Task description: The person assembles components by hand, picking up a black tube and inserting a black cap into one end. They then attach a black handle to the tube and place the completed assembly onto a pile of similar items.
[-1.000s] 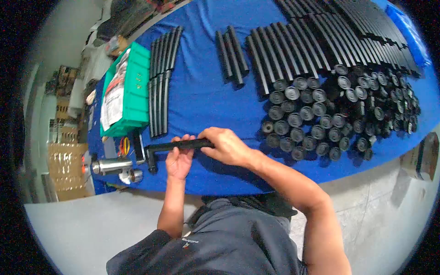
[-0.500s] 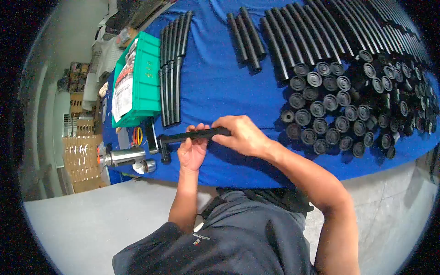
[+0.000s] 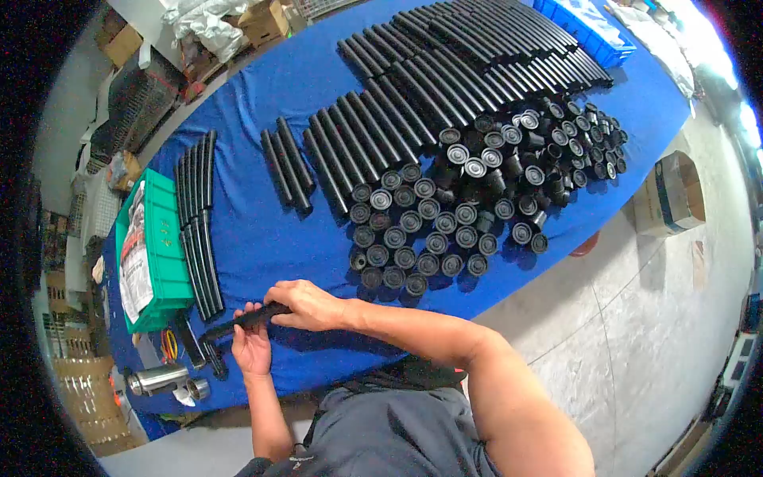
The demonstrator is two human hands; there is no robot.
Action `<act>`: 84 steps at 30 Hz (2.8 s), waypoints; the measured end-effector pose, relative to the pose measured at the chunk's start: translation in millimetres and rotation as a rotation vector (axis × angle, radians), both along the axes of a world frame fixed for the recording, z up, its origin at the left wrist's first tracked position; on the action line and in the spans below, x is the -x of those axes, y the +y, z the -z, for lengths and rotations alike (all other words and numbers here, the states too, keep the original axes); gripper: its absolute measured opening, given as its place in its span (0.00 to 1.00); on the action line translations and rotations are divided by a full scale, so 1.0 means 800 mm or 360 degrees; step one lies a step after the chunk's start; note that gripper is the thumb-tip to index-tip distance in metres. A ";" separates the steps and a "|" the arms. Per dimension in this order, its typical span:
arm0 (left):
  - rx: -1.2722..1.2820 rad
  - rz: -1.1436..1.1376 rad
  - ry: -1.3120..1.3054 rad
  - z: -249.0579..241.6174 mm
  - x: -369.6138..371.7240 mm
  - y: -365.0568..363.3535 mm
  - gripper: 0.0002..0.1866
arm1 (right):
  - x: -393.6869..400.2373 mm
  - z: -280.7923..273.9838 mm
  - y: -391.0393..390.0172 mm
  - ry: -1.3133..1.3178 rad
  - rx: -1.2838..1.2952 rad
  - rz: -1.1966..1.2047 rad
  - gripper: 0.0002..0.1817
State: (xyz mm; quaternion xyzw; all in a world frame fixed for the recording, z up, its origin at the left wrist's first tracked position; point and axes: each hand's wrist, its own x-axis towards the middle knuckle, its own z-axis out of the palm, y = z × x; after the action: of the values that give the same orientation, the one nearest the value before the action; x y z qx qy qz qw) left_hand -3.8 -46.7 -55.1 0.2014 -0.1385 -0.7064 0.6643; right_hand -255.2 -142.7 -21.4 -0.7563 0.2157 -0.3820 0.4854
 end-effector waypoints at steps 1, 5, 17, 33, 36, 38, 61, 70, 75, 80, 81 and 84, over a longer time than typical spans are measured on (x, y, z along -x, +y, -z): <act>-0.0002 -0.0015 -0.0027 0.000 0.002 0.000 0.19 | 0.005 -0.007 -0.004 0.0066 -0.0263 -0.0108 0.17; -0.0037 -0.0044 -0.0104 -0.005 0.008 -0.002 0.17 | -0.002 0.008 -0.002 -0.0064 -0.0067 -0.0016 0.15; -0.0009 -0.0047 -0.0217 -0.012 0.014 -0.001 0.17 | -0.006 0.016 -0.002 -0.0057 0.0099 0.0039 0.20; -0.0048 -0.0062 -0.0171 -0.018 0.020 -0.001 0.17 | 0.010 -0.021 -0.003 0.0246 -0.0624 -0.0217 0.21; -0.0047 -0.0054 -0.0169 -0.010 0.014 -0.003 0.17 | -0.005 0.012 0.002 -0.0013 0.0096 0.0029 0.17; -0.0034 -0.0038 -0.0136 -0.008 0.010 0.000 0.17 | -0.004 0.012 0.002 -0.0030 0.0032 0.0015 0.17; -0.0090 -0.0031 -0.0048 -0.004 0.002 -0.001 0.18 | -0.002 0.015 0.000 0.0055 0.0077 -0.0010 0.20; -0.0061 -0.0025 -0.0190 -0.008 0.009 -0.002 0.19 | 0.006 -0.006 -0.008 0.0180 -0.0326 -0.0106 0.21; -0.0039 -0.0061 -0.0216 -0.011 0.013 -0.004 0.18 | -0.005 0.009 0.003 -0.0046 0.0208 0.0130 0.19; -0.0225 0.0076 -0.0475 -0.031 0.022 0.002 0.18 | -0.002 -0.003 -0.004 0.0022 -0.0749 -0.0134 0.16; -0.0376 0.0234 -0.0565 -0.038 0.014 0.006 0.18 | -0.003 -0.002 -0.003 -0.0025 -0.0740 -0.0069 0.16; -0.0633 0.0640 -0.1676 -0.101 0.023 0.025 0.17 | 0.004 -0.014 -0.006 -0.0021 -0.0899 -0.0114 0.16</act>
State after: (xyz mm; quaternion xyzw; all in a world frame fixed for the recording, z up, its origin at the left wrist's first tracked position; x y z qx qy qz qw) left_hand -21.8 -26.7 25.6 0.6149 -0.3497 -0.6358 0.3089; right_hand -258.6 -147.2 -10.2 -0.5957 0.2835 -0.2944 0.6914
